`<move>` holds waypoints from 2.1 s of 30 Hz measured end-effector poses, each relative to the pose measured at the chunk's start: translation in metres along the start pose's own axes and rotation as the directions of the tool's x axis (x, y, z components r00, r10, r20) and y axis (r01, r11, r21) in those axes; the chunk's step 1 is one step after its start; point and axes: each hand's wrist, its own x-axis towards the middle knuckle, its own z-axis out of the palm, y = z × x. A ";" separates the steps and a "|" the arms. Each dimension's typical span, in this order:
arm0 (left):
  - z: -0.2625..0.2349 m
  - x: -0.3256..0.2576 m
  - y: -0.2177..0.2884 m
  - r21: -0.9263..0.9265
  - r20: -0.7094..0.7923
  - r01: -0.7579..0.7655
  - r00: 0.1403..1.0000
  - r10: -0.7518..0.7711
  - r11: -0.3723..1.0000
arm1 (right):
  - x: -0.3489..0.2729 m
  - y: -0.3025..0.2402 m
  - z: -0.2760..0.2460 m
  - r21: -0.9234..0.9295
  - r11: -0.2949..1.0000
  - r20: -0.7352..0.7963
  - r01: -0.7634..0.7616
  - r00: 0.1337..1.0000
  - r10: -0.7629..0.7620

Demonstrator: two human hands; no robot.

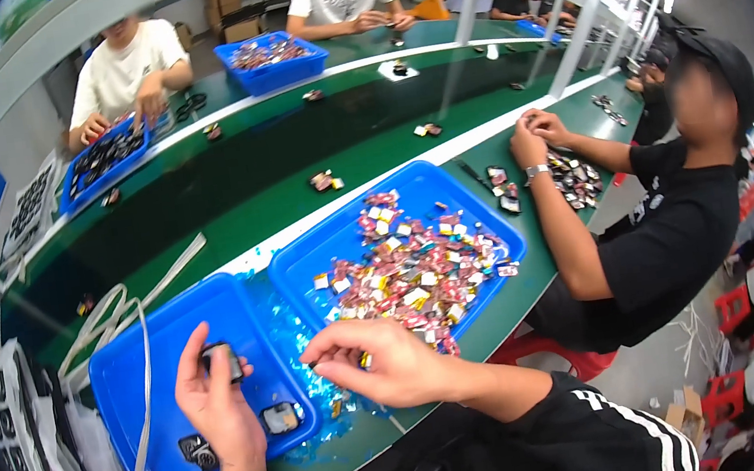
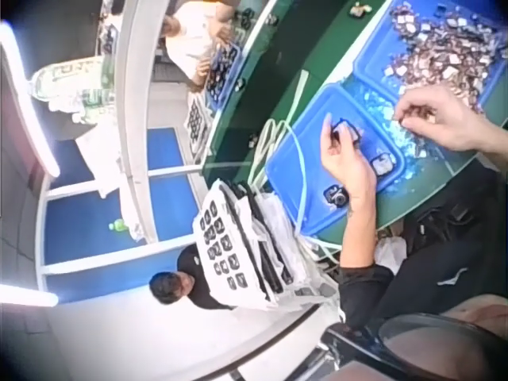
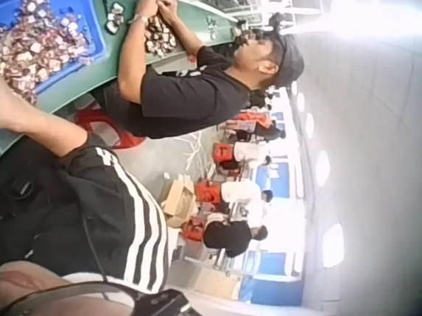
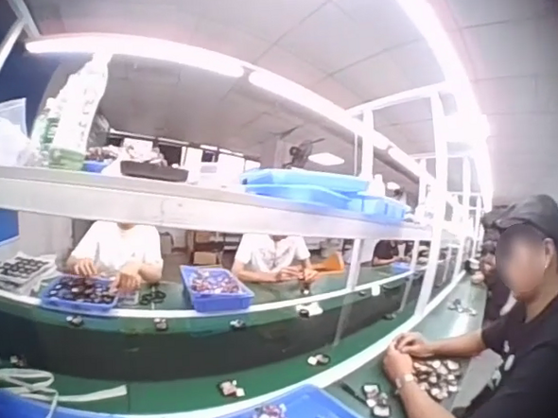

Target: Assembling small electronic housing units by manually joining parts from trays on a factory assembly line.

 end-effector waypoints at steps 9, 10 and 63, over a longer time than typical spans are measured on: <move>0.019 -0.017 -0.014 0.018 0.102 0.132 0.986 -0.133 0.991 | 0.002 0.005 0.018 -0.042 0.999 -0.127 -0.014 0.992 0.008; 0.023 -0.022 -0.016 -0.022 0.164 0.160 0.974 -0.154 0.987 | 0.004 0.007 0.018 -0.105 0.991 -0.212 0.078 0.972 -0.099; 0.020 -0.023 -0.019 0.012 0.472 0.126 0.874 -0.116 0.992 | 0.017 0.009 -0.002 -0.251 0.963 -0.158 0.096 0.978 -0.138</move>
